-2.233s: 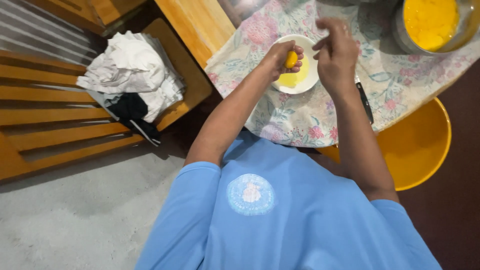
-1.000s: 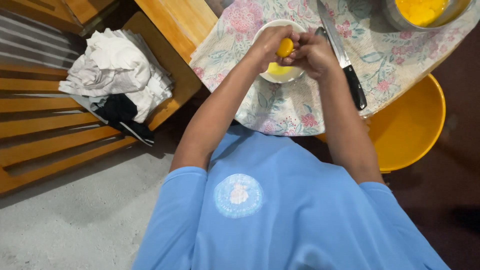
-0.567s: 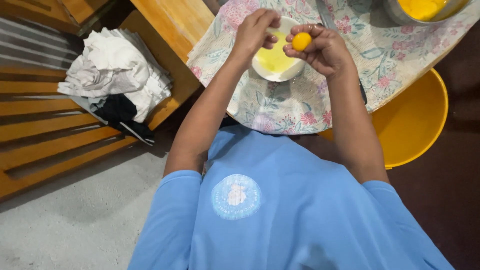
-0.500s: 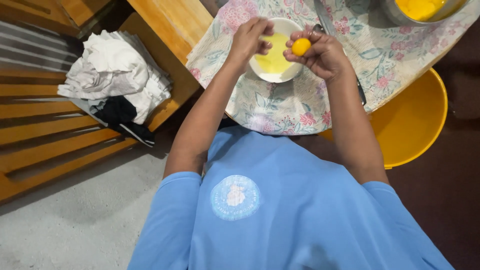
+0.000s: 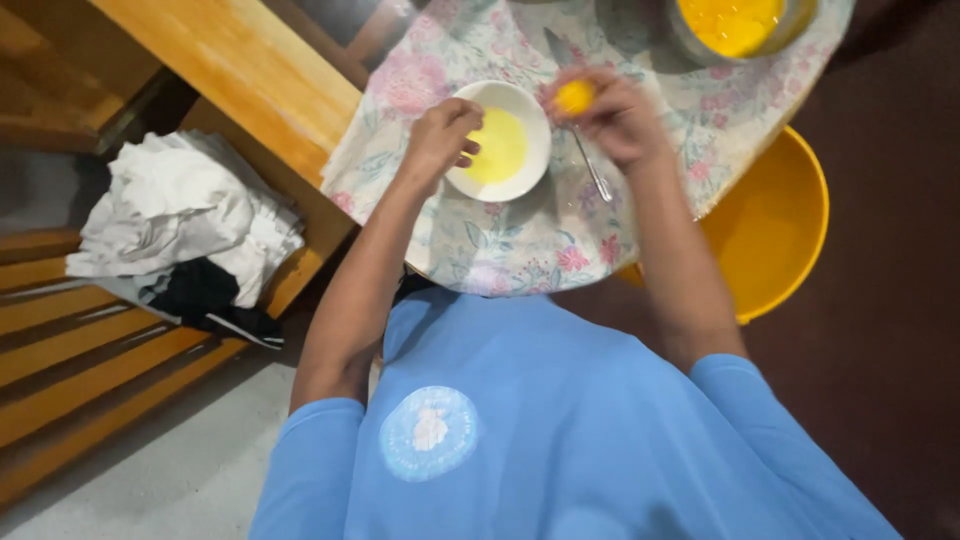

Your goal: Cracking eggs and separating the yolks from the whites into different containers.

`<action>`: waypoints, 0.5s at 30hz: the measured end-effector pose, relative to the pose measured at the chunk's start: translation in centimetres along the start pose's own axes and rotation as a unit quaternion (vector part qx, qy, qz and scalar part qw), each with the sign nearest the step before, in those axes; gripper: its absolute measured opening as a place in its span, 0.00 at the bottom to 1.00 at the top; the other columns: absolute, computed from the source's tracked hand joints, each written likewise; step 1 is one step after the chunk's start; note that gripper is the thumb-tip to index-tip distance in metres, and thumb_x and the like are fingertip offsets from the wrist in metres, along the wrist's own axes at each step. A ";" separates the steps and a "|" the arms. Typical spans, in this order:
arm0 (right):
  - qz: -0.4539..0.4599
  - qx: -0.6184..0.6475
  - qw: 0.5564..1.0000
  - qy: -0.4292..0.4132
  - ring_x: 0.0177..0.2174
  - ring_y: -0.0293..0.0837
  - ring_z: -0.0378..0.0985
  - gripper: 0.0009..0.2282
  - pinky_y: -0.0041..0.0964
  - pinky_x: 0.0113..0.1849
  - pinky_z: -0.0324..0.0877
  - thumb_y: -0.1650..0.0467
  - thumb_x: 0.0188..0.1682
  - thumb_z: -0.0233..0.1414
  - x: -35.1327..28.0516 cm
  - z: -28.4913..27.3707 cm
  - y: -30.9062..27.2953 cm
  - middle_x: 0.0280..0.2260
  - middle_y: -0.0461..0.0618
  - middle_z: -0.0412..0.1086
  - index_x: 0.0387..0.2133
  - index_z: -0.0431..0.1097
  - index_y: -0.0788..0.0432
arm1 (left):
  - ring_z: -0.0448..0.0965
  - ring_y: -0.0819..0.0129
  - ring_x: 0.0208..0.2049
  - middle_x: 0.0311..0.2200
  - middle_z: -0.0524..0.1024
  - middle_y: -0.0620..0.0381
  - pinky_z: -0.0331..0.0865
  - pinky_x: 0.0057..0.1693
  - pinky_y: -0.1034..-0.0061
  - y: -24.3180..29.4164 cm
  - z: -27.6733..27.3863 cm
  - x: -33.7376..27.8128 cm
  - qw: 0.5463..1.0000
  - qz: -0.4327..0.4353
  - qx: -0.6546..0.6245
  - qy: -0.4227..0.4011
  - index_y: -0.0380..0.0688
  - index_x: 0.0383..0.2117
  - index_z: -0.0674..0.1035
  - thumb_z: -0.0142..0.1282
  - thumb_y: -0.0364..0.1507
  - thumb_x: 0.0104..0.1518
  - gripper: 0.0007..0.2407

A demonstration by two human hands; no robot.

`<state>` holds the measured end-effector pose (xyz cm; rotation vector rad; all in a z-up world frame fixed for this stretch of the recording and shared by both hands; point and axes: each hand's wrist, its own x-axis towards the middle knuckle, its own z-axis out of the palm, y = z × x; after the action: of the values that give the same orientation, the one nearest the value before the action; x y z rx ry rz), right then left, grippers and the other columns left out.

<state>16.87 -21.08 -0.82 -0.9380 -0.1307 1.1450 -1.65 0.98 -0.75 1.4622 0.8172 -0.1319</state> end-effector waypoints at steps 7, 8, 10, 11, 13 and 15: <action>-0.149 -0.043 0.965 0.213 0.40 0.61 0.77 0.21 0.42 0.47 0.82 0.87 0.36 0.41 2.6 -8.7 -13.8 0.38 0.63 0.72 0.38 0.76 0.63 | 0.83 0.71 0.31 0.43 0.80 0.61 0.72 0.35 0.80 3.5 -1.6 -1.6 0.999 0.025 0.017 -0.037 0.49 0.43 0.81 0.47 0.37 0.56 0.14; -0.146 -0.046 0.966 0.207 0.40 0.61 0.77 0.21 0.42 0.47 0.82 0.87 0.36 0.41 3.4 -9.5 -14.6 0.38 0.63 0.72 0.38 0.76 0.63 | 0.83 0.71 0.31 0.43 0.80 0.61 0.72 0.35 0.80 4.1 -2.1 -1.6 0.999 0.026 0.012 -0.031 0.49 0.43 0.81 0.47 0.37 0.56 0.14; -0.125 -0.202 0.846 0.477 0.28 0.55 0.84 0.24 0.40 0.34 1.00 0.84 0.40 0.34 5.1 -11.4 -15.8 0.37 0.60 0.69 0.37 0.80 0.57 | 0.84 0.70 0.33 0.45 0.81 0.59 0.74 0.38 0.78 5.4 -3.2 -1.6 0.998 0.027 0.033 -0.056 0.49 0.45 0.80 0.46 0.37 0.57 0.15; -0.125 -0.203 0.847 0.475 0.28 0.55 0.84 0.24 0.40 0.34 1.00 0.84 0.40 0.34 5.0 -11.1 -15.9 0.37 0.60 0.69 0.37 0.80 0.57 | 0.84 0.70 0.33 0.45 0.81 0.59 0.74 0.38 0.78 5.8 -3.6 -1.3 0.998 0.027 0.032 -0.053 0.49 0.45 0.80 0.46 0.37 0.57 0.15; -0.059 -0.366 0.790 0.488 0.17 0.37 0.87 0.13 0.27 0.39 0.93 0.73 0.51 0.41 4.5 -10.6 -16.2 0.61 0.49 0.66 0.41 0.73 0.45 | 0.84 0.69 0.33 0.46 0.81 0.57 0.75 0.38 0.77 6.7 -4.4 -0.5 0.996 0.033 0.038 -0.069 0.47 0.44 0.81 0.46 0.35 0.59 0.14; 0.005 -0.383 0.766 0.516 0.23 0.44 0.85 0.12 0.45 0.42 0.79 0.68 0.50 0.41 4.1 -4.8 -16.1 0.49 0.50 0.72 0.40 0.71 0.43 | 0.84 0.71 0.32 0.43 0.81 0.58 0.76 0.37 0.79 8.3 -5.3 0.5 0.995 0.039 0.042 -0.086 0.47 0.43 0.81 0.46 0.35 0.59 0.13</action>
<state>32.82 -21.90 5.86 -2.1931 0.3419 0.4005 1.13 7.27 6.36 1.5359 0.6198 -0.2328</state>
